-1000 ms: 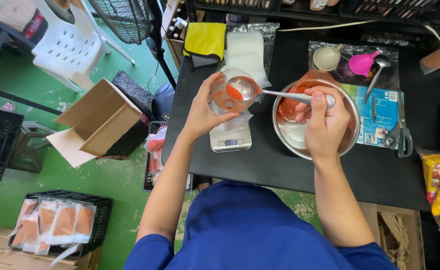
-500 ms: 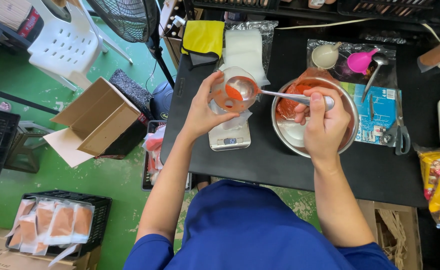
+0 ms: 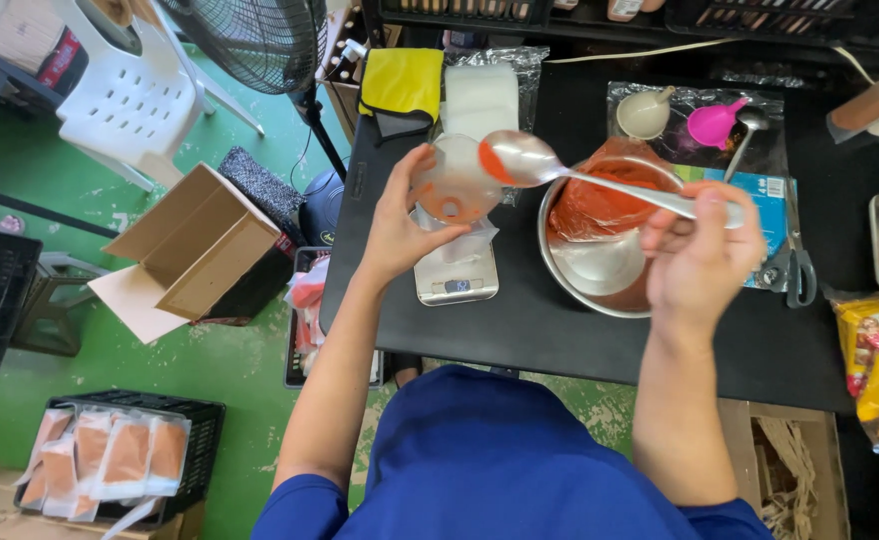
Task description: Portioning red powder from a bowl into small plastic bags using a spoon and a digital scale for precise measurement.
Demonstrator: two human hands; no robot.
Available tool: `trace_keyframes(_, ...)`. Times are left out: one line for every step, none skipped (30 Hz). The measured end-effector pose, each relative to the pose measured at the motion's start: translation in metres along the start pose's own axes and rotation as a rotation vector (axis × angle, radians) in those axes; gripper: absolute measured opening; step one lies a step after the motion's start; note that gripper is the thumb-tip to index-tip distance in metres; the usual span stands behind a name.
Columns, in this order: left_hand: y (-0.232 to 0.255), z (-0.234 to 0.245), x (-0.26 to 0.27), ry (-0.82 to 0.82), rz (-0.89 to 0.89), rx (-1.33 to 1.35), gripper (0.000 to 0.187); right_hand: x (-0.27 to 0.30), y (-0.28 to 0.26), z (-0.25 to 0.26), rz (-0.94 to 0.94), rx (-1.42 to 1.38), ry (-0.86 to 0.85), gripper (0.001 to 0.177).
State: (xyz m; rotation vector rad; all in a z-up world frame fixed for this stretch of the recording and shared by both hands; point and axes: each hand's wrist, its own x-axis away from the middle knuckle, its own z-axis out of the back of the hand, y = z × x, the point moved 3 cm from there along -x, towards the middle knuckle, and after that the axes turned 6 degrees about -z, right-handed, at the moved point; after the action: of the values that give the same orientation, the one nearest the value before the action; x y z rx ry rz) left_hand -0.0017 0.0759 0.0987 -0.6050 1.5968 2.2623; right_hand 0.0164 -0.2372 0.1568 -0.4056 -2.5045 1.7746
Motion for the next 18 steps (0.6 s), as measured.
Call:
trace_keyframes(0.003, 0.000, -0.001, -0.007, -0.004, 0.003, 0.097, -0.005, -0.004, 0.012, 0.004, -0.001, 0.008, 0.016)
trace_keyframes(0.007, 0.001, -0.003, 0.044, -0.023, -0.007, 0.098, -0.009, -0.008, 0.027, 0.016, -0.024, 0.091, 0.014)
trace_keyframes(0.010, 0.001, -0.005, 0.095, -0.042, -0.016, 0.099, -0.013, -0.012, 0.042, 0.029, -0.047, 0.174, 0.013)
trace_keyframes(0.023, -0.004, -0.010, 0.085, -0.045, -0.010, 0.099, -0.019, -0.009, 0.057, 0.033, -0.046, 0.185, 0.013)
trace_keyframes(0.037, -0.009, -0.014, 0.104, -0.090, -0.012, 0.096, -0.023, -0.007, 0.073, 0.068, 0.013, 0.212, 0.013)
trace_keyframes(0.051, -0.014, -0.018, 0.125, -0.133, -0.012, 0.094, -0.027, -0.005, 0.089, 0.100, 0.074, 0.237, 0.013)
trace_keyframes(0.051, -0.032, -0.017, 0.117, -0.135, -0.004, 0.094, -0.032, 0.009, 0.101, 0.104, 0.077, 0.247, 0.013)
trace_keyframes(0.053, -0.051, -0.016, 0.068, -0.162, -0.003, 0.096, -0.036, 0.021, 0.112, 0.151, 0.195, 0.266, 0.014)
trace_keyframes(0.055, -0.070, -0.015, 0.019, -0.189, -0.002, 0.099, -0.041, 0.033, 0.123, 0.196, 0.314, 0.284, 0.014)
trace_keyframes(0.046, -0.100, -0.011, 0.014, -0.193, 0.003, 0.099, -0.041, 0.051, 0.130, 0.200, 0.315, 0.291, 0.014)
trace_keyframes(0.037, -0.128, -0.007, 0.040, -0.176, 0.079, 0.104, -0.041, 0.067, 0.134, 0.298, 0.472, 0.236, 0.020)
trace_keyframes(0.028, -0.157, -0.002, 0.066, -0.158, 0.154, 0.109, -0.040, 0.083, 0.138, 0.393, 0.632, 0.178, 0.026)
trace_keyframes(0.010, -0.174, 0.006, 0.061, -0.161, 0.159, 0.109, -0.034, 0.086, 0.135, 0.395, 0.634, 0.186, 0.026)
trace_keyframes(-0.010, -0.192, 0.013, 0.017, -0.075, 0.157, 0.108, -0.027, 0.089, 0.127, 0.450, 0.818, 0.061, 0.019)
trace_keyframes(-0.031, -0.210, 0.021, -0.028, 0.011, 0.153, 0.107, -0.020, 0.093, 0.118, 0.501, 1.000, -0.067, 0.017)
trace_keyframes(-0.034, -0.212, 0.023, -0.032, 0.007, 0.156, 0.107, -0.016, 0.094, 0.119, 0.503, 1.003, -0.062, 0.017)
trace_keyframes(-0.039, -0.214, 0.024, -0.062, 0.002, 0.066, 0.110, -0.010, 0.094, 0.118, 0.540, 1.030, -0.057, 0.017)
trace_keyframes(-0.043, -0.214, 0.025, -0.085, -0.003, -0.030, 0.114, -0.007, 0.096, 0.114, 0.581, 1.052, -0.060, 0.016)
